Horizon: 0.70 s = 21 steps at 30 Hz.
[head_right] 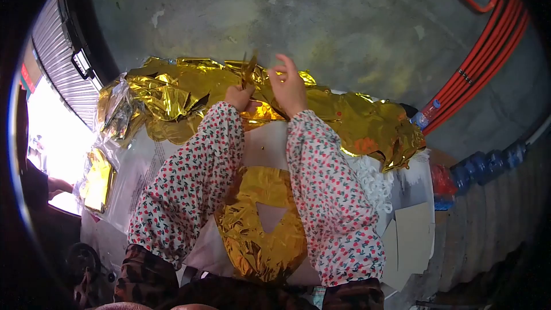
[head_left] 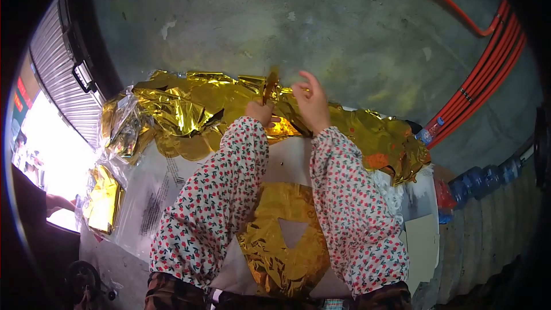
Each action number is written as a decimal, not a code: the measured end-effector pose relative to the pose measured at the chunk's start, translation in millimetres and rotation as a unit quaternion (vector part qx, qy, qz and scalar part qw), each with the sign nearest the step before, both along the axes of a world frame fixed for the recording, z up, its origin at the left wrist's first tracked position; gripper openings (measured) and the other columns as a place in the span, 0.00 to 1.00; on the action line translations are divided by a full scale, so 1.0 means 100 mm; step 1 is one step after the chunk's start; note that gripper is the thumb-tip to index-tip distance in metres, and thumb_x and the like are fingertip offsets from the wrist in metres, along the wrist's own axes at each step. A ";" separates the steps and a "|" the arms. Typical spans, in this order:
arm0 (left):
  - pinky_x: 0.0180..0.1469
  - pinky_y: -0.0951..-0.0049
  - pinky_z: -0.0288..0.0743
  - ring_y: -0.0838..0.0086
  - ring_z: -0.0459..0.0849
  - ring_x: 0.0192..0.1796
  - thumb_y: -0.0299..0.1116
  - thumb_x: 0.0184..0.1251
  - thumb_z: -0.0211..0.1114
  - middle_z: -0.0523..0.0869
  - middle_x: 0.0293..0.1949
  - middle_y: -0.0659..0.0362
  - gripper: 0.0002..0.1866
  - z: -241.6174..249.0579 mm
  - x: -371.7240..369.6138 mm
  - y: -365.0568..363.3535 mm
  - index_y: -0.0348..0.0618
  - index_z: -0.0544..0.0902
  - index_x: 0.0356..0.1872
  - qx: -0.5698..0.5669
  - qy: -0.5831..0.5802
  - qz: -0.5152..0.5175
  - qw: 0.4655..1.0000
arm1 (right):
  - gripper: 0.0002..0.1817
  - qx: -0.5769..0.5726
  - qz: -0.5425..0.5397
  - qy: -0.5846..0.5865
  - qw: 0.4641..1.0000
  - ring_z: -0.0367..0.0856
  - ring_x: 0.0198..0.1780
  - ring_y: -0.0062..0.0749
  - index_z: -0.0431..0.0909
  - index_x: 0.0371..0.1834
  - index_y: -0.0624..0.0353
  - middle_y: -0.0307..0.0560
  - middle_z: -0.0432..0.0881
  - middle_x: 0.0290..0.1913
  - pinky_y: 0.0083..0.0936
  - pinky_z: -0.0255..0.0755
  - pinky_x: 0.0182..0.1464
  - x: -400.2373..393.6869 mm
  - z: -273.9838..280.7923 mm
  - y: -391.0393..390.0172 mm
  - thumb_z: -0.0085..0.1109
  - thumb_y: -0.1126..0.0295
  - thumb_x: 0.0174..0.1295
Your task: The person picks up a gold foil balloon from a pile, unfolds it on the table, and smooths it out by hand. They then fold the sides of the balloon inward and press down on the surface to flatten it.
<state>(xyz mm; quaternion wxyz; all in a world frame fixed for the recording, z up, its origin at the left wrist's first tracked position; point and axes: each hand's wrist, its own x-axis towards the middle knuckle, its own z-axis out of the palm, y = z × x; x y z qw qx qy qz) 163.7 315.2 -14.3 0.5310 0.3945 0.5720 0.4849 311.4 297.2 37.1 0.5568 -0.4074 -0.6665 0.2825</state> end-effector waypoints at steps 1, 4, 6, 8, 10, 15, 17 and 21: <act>0.19 0.75 0.80 0.63 0.89 0.29 0.32 0.66 0.58 0.85 0.33 0.50 0.14 0.01 -0.01 -0.02 0.30 0.78 0.44 0.006 -0.009 -0.006 1.000 | 0.19 -0.006 -0.026 -0.024 0.999 0.83 0.37 0.25 0.75 0.54 0.59 0.47 0.84 0.39 0.23 0.75 0.41 0.12 -0.05 0.03 0.61 0.64 0.62; 0.20 0.74 0.81 0.61 0.89 0.31 0.31 0.67 0.58 0.84 0.35 0.51 0.14 0.04 -0.04 -0.02 0.29 0.76 0.47 0.001 -0.028 -0.016 0.999 | 0.13 0.027 -0.028 -0.130 0.991 0.82 0.35 0.30 0.79 0.45 0.60 0.46 0.84 0.37 0.26 0.74 0.40 0.30 -0.30 -0.01 0.61 0.64 0.61; 0.21 0.74 0.81 0.59 0.89 0.34 0.32 0.68 0.57 0.84 0.36 0.51 0.15 0.00 -0.01 0.01 0.30 0.75 0.48 -0.006 -0.106 -0.010 0.994 | 0.12 0.045 -0.035 -0.226 0.973 0.82 0.37 0.32 0.80 0.42 0.60 0.45 0.83 0.36 0.28 0.74 0.40 0.33 -0.40 -0.14 0.61 0.65 0.61; 0.23 0.73 0.82 0.61 0.89 0.34 0.35 0.68 0.57 0.84 0.36 0.50 0.16 0.07 0.03 -0.06 0.31 0.77 0.46 0.009 -0.118 -0.007 0.993 | 0.10 0.149 -0.118 -0.425 0.885 0.81 0.35 0.47 0.80 0.39 0.58 0.50 0.83 0.36 0.39 0.73 0.37 0.32 -0.59 -0.13 0.60 0.64 0.58; 0.31 0.69 0.82 0.64 0.88 0.35 0.42 0.67 0.58 0.85 0.38 0.50 0.19 0.00 0.04 -0.03 0.32 0.79 0.44 0.061 -0.028 -0.050 0.996 | 0.10 0.091 -0.147 -0.401 0.900 0.81 0.35 0.51 0.80 0.37 0.58 0.52 0.82 0.35 0.42 0.72 0.36 0.34 -0.52 -0.08 0.59 0.65 0.58; 0.54 0.63 0.74 0.63 0.81 0.51 0.44 0.60 0.63 0.84 0.44 0.53 0.20 -0.41 0.25 -0.14 0.47 0.83 0.50 0.385 0.407 -0.233 0.795 | 0.09 -0.015 -0.155 -0.349 0.924 0.80 0.35 0.54 0.81 0.31 0.57 0.57 0.82 0.31 0.45 0.73 0.37 0.49 -0.34 0.11 0.59 0.63 0.56; 0.53 0.63 0.74 0.61 0.80 0.51 0.40 0.60 0.63 0.84 0.46 0.53 0.17 -0.53 0.36 -0.13 0.48 0.83 0.49 0.410 0.431 -0.222 0.773 | 0.08 -0.039 -0.148 -0.361 0.920 0.81 0.35 0.53 0.82 0.31 0.56 0.56 0.82 0.31 0.43 0.73 0.38 0.60 -0.29 0.32 0.58 0.64 0.55; 0.57 0.60 0.72 0.62 0.78 0.55 0.39 0.62 0.60 0.82 0.50 0.58 0.15 -0.48 0.52 -0.09 0.53 0.83 0.49 0.448 0.514 -0.141 0.718 | 0.08 0.109 -0.240 -0.254 0.931 0.83 0.35 0.49 0.85 0.33 0.56 0.56 0.83 0.31 0.37 0.76 0.40 0.88 0.38 0.63 0.56 0.71 0.53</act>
